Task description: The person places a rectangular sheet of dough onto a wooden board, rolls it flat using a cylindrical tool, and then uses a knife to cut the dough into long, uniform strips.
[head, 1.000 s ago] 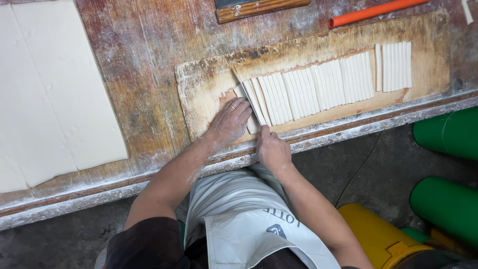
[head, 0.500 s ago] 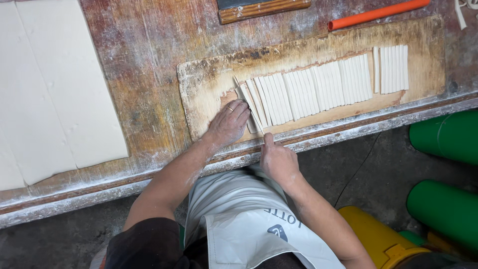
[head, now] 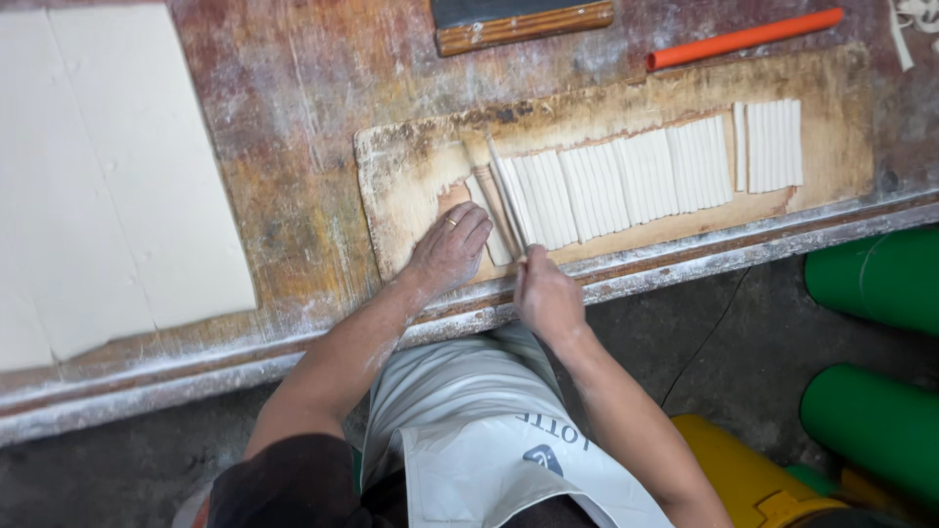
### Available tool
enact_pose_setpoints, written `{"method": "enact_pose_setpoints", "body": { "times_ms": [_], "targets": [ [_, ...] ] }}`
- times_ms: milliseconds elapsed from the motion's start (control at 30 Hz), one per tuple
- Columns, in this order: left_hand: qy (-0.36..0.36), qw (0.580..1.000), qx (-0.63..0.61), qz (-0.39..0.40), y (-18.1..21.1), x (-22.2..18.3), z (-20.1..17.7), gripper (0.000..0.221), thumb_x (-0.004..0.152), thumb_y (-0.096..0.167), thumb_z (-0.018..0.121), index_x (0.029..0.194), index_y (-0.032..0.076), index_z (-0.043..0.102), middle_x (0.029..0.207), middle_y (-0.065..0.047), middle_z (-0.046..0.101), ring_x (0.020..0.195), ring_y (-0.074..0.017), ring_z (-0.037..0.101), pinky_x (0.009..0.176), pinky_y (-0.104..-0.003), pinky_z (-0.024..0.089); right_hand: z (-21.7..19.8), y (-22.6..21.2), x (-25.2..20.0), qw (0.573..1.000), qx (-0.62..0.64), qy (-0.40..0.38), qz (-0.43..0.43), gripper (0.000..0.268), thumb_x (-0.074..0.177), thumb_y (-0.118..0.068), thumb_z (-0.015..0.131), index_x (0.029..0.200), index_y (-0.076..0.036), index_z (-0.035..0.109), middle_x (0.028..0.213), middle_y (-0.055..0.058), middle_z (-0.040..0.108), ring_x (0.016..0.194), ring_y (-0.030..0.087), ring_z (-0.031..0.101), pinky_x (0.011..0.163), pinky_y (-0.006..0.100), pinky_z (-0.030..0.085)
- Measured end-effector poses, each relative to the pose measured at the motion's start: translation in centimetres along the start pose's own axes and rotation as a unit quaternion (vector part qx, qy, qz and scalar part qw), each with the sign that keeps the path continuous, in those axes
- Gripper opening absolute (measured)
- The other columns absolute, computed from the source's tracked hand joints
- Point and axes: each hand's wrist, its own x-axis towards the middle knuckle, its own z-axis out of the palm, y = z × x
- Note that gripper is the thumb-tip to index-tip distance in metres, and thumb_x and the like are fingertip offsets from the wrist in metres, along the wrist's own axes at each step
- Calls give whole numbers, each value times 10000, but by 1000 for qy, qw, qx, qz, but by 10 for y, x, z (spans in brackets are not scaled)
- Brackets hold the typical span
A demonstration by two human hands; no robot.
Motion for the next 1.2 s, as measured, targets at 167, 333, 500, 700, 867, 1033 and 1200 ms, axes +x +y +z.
{"method": "enact_pose_setpoints", "body": {
  "times_ms": [167, 333, 500, 700, 867, 1033, 1200],
  "targets": [
    [-3, 1000, 1, 3, -1, -2, 2, 132, 856, 51, 617, 982, 15, 628, 967, -147, 580, 1078, -378, 627, 948, -487, 541, 10, 9, -19, 997, -68, 17, -34, 228, 1030, -278, 416, 1193, -125, 461, 856, 185, 672, 805, 456, 735, 721, 595, 583],
    [-13, 1000, 7, -6, -4, -8, 6, 123, 870, 74, 615, 980, 23, 631, 972, -142, 581, 1089, -367, 626, 966, -478, 534, 3, 0, -19, 994, -87, -70, -6, 223, 1029, -284, 374, 1202, -147, 410, 893, 186, 665, 856, 482, 733, 755, 598, 577],
    [-21, 1000, 11, -15, -5, -12, 13, 116, 859, 103, 627, 957, 40, 620, 957, -133, 571, 1100, -358, 617, 971, -473, 530, -11, -8, -15, 988, -91, -128, 1, 222, 989, -229, 383, 1182, -124, 416, 870, 219, 680, 860, 481, 736, 734, 601, 577],
    [-8, 999, 35, -18, 10, 16, -38, 110, 837, 161, 639, 896, 71, 614, 932, -111, 565, 1035, -327, 632, 939, -475, 500, 35, -1, 18, 997, -69, -15, -30, 276, 1031, -272, 381, 1235, -97, 447, 906, 213, 656, 834, 487, 728, 772, 614, 573],
    [31, 996, 20, -77, 1, 13, -23, 71, 822, 126, 652, 862, 84, 612, 969, -99, 587, 1008, -319, 644, 872, -461, 521, 27, 5, 15, 999, -22, 11, -23, 296, 1040, -326, 393, 1222, -106, 474, 913, 192, 659, 888, 481, 723, 801, 613, 567],
    [70, 959, -123, -247, -12, 28, -40, 69, 891, 71, 587, 944, 28, 591, 1030, -185, 629, 1011, -408, 674, 866, -465, 544, -9, 37, 13, 996, 36, 62, 48, 244, 1047, -325, 413, 1117, -99, 473, 897, 260, 689, 908, 520, 704, 822, 628, 528],
    [103, 914, -224, -323, -5, 85, -32, 162, 862, 60, 718, 1008, 35, 652, 854, -172, 616, 779, -331, 670, 672, -371, 576, -25, 70, 32, 995, 76, 56, 37, 290, 1038, -337, 425, 1194, -94, 453, 906, 288, 689, 927, 540, 694, 818, 644, 526]
  ]
}}
